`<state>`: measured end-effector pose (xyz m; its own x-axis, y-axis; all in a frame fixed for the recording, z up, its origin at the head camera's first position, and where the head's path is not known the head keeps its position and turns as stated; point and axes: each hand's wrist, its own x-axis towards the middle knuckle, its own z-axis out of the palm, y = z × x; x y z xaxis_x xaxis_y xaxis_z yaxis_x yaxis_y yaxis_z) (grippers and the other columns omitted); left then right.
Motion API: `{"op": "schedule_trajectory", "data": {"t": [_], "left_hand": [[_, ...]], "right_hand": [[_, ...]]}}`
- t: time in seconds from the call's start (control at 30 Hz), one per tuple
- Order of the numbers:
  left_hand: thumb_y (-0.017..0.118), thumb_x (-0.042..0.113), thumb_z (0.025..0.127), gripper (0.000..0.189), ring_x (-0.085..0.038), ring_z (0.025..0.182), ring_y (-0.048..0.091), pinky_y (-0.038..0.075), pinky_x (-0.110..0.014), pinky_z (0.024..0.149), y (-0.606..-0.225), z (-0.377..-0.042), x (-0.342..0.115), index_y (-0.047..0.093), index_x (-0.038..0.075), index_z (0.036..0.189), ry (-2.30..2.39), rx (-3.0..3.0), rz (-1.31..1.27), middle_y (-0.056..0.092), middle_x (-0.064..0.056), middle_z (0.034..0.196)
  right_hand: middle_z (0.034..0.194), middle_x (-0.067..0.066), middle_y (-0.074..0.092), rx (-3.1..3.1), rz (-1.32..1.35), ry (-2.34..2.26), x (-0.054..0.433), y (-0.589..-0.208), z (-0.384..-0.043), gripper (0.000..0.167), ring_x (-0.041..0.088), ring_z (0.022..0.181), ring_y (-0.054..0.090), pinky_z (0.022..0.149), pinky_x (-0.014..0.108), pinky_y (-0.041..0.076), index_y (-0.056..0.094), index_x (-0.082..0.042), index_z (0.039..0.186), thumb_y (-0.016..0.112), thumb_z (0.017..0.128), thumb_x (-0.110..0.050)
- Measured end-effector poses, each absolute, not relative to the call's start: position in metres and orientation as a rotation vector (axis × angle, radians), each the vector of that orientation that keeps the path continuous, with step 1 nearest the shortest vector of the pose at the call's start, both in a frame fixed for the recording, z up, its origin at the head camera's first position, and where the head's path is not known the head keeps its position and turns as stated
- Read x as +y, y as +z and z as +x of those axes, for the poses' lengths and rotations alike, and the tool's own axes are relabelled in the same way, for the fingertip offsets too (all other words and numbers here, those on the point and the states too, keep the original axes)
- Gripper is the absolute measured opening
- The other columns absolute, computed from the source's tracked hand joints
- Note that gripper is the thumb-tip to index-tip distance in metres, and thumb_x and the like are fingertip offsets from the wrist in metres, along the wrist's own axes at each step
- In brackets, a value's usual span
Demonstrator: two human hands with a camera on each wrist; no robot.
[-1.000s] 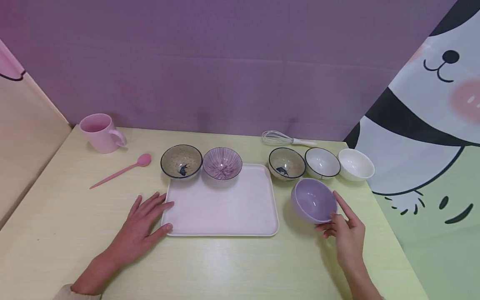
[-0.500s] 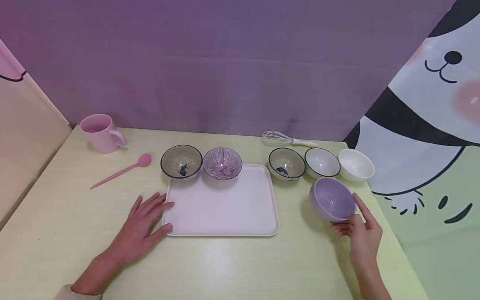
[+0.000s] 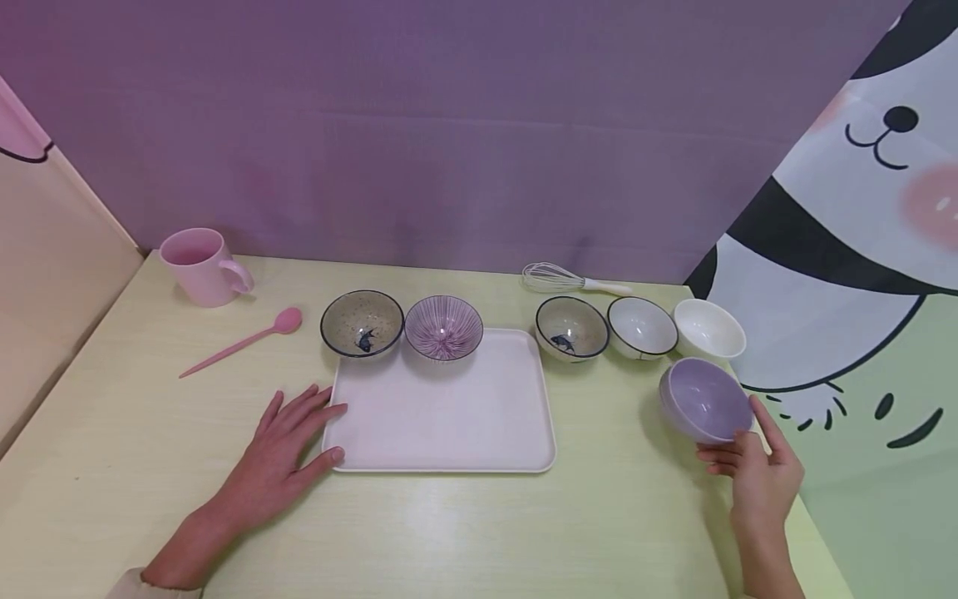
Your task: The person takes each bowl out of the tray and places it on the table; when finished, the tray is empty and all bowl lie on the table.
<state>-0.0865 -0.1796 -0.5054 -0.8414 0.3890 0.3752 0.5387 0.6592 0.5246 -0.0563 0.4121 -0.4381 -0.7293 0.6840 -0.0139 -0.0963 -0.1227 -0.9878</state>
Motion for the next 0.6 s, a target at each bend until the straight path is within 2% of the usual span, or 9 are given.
{"op": "schedule_trajectory", "data": {"t": [0.47,0.6], "left_hand": [[0.076,0.032,0.105,0.052,-0.046,0.158,0.04,0.005,-0.054,0.14,-0.505,-0.086,-0.18,0.065,0.014,0.153,-0.949,-2.644,-0.753,0.057,-0.018,0.162],[0.075,0.032,0.106,0.052,-0.046,0.158,0.04,0.005,-0.055,0.14,-0.504,-0.086,-0.18,0.065,0.014,0.153,-0.95,-2.65,-0.751,0.057,-0.018,0.162]], "right_hand": [[0.06,0.011,0.073,-1.567,-0.795,1.927,0.443,-0.441,-0.051,0.059,0.02,0.045,0.072,0.04,0.027,0.059,0.051,-0.015,0.167,0.05,0.11,-0.002],[0.059,0.011,0.073,-1.547,-0.818,1.93,0.448,-0.44,-0.051,0.06,0.02,0.044,0.072,0.04,0.028,0.059,0.049,-0.016,0.168,0.048,0.11,-0.001]]}}
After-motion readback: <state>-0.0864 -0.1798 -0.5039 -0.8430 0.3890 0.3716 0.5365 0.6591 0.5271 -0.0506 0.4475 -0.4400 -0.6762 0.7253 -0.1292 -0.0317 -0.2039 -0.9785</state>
